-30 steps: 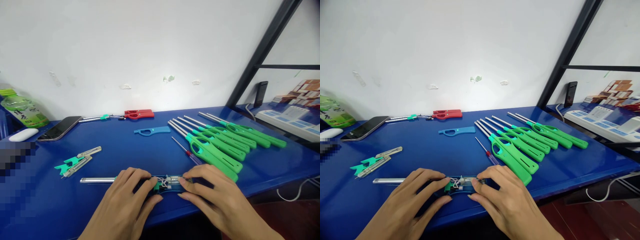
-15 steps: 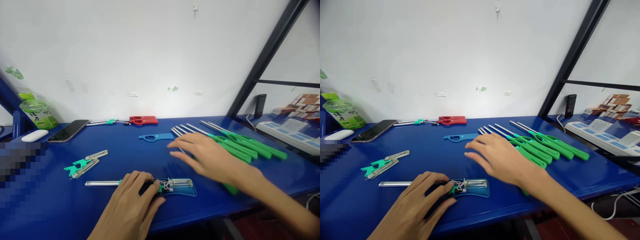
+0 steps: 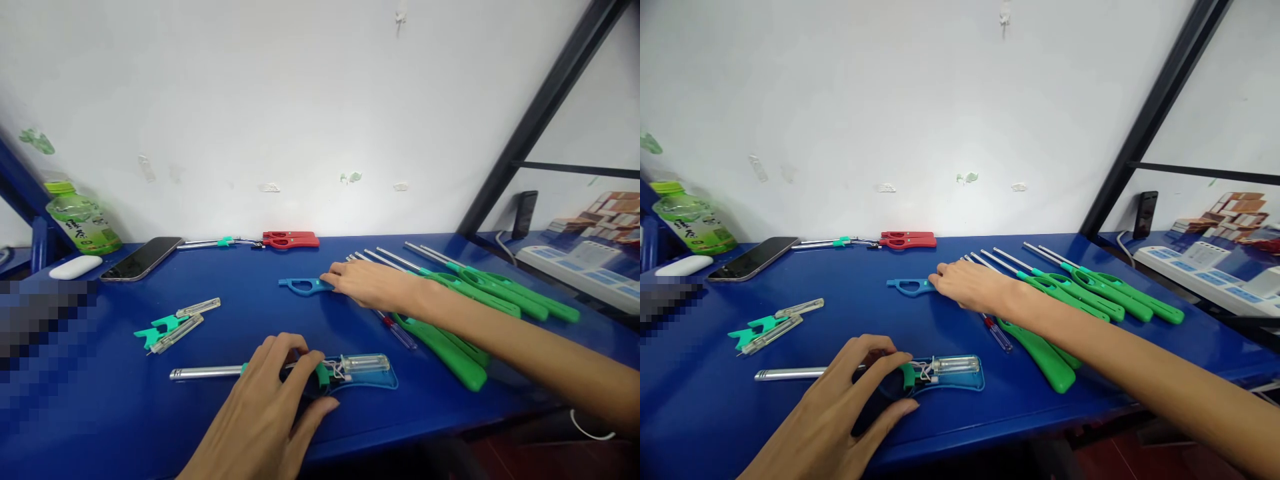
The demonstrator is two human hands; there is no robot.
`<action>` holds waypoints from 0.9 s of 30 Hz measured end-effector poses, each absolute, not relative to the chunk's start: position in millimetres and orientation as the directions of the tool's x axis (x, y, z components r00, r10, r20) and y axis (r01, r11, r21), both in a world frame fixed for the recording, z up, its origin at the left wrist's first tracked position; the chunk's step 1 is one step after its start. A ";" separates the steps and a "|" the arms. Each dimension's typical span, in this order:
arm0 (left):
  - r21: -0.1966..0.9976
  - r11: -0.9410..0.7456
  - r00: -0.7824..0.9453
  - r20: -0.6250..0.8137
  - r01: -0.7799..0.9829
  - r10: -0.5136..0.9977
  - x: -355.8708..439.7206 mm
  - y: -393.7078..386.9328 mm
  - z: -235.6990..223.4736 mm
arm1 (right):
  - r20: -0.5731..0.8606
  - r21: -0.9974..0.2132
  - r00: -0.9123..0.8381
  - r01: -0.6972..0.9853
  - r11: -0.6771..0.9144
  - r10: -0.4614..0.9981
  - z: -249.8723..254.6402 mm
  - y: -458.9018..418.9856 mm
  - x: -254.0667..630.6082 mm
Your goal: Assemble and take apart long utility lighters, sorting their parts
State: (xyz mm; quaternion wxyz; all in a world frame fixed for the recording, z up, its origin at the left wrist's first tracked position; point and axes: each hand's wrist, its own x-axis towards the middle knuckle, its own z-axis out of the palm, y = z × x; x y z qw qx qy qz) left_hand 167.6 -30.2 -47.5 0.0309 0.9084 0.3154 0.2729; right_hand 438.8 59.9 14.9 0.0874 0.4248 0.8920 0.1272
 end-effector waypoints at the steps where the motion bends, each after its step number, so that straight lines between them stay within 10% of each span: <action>1: 0.222 -0.802 0.638 0.505 0.555 0.581 167.1 -30.2 -46.4 | -0.043 0.300 -0.623 0.737 0.605 0.781 15.2 56.5 437.7; 11: 0.155 -0.740 0.394 0.765 0.655 0.509 147.1 -13.9 -20.9 | 0.079 0.107 -0.654 0.756 0.646 0.752 43.2 16.3 459.5; 19: 0.077 -0.836 0.596 0.667 0.543 0.448 133.2 -6.8 -24.2 | 0.054 -0.135 -0.583 0.800 0.585 0.810 41.1 -57.9 447.4; 27: 0.233 -0.817 0.649 0.510 0.528 0.565 130.3 -3.3 -37.1 | 0.091 -0.114 -0.565 0.812 0.572 0.820 15.4 -72.6 438.5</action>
